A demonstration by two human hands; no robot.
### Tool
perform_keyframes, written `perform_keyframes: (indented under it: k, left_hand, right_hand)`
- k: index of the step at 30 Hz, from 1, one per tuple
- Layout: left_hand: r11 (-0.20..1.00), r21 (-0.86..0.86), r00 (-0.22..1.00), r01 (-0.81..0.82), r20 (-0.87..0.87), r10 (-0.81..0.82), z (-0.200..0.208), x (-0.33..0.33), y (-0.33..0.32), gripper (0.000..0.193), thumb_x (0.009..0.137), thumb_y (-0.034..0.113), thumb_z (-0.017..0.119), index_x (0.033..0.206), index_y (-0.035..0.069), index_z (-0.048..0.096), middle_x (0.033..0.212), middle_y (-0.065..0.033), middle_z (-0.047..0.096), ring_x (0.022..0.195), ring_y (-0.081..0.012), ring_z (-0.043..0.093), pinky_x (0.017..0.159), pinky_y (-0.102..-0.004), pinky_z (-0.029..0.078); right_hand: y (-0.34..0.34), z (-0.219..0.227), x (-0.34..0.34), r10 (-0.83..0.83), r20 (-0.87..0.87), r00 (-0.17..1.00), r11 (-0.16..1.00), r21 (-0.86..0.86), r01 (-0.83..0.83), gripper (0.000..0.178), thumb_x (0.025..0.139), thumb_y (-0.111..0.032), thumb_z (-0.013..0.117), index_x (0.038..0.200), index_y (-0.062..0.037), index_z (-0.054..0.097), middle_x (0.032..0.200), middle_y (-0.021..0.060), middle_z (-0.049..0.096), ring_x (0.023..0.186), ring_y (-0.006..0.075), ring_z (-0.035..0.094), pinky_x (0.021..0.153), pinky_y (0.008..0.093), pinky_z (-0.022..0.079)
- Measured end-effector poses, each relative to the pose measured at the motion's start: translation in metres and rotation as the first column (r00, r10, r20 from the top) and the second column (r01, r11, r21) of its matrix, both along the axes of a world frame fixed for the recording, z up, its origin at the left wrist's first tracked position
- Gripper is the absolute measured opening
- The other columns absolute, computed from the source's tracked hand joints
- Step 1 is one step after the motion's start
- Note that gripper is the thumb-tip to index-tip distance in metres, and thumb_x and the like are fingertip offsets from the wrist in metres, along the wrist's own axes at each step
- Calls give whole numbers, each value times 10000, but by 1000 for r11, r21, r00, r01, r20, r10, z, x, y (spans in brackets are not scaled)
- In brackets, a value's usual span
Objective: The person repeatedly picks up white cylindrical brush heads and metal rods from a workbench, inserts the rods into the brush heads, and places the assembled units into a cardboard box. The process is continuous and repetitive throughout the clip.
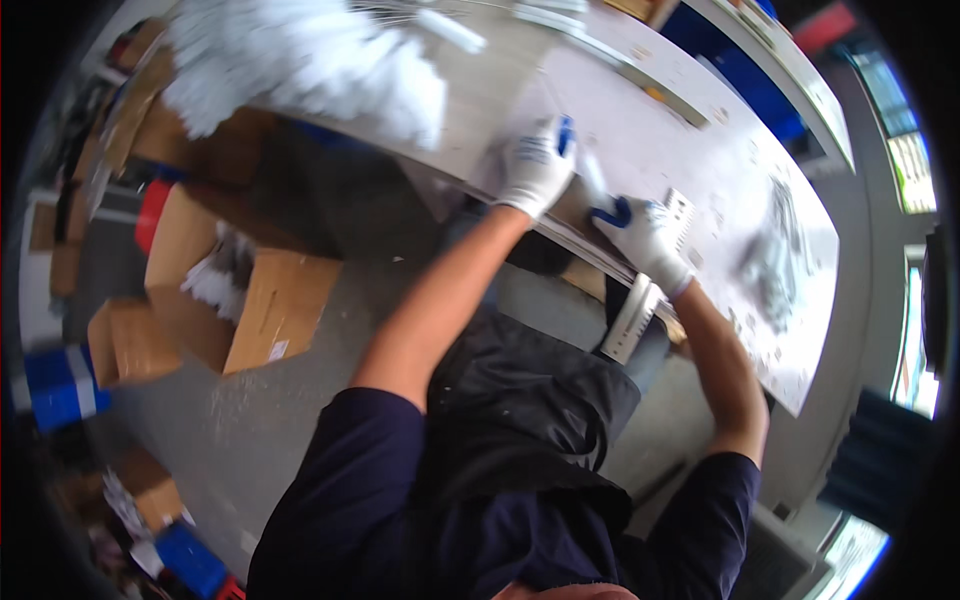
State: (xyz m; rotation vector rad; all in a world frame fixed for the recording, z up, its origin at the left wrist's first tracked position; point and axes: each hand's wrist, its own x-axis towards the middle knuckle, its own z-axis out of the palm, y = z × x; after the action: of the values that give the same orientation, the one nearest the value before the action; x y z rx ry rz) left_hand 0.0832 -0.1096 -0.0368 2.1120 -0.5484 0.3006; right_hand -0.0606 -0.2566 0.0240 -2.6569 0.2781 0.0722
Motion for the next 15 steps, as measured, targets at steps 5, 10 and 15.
perform_keyframes:
  k: [5, 10, 15]
  left_hand:
    - [994, -109, 999, 31, 37, -28, 18, -8, 5, 349, 880, 168, 703, 1223, 118, 661, 1117, -116, 667, 953, -333, 663, 856, -434, 534]
    - [895, 154, 863, 418, 242, -444, 17, -12, 11, 351, 856, 208, 708, 1203, 160, 680, 1168, -82, 664, 1035, -319, 638, 917, -438, 516]
    - [713, 406, 695, 571, 223, -683, 38, -21, 12, 363, 865, 271, 694, 1218, 189, 675, 1297, -99, 603, 1124, -324, 591, 975, -467, 467]
  right_hand:
    - [10, 6, -19, 36, 122, 992, 987, -158, -16, 398, 814, -461, 751, 908, -81, 684, 873, 138, 707, 838, 346, 694, 757, 439, 542]
    - [10, -10, -15, 26, 233, 972, 978, -205, 23, 409, 809, -477, 744, 862, -79, 668, 851, 134, 700, 818, 346, 691, 739, 447, 544]
    - [17, 13, -14, -13, 73, 997, 979, -204, 28, 416, 832, -484, 708, 938, -82, 716, 917, 148, 734, 870, 338, 714, 790, 443, 559]
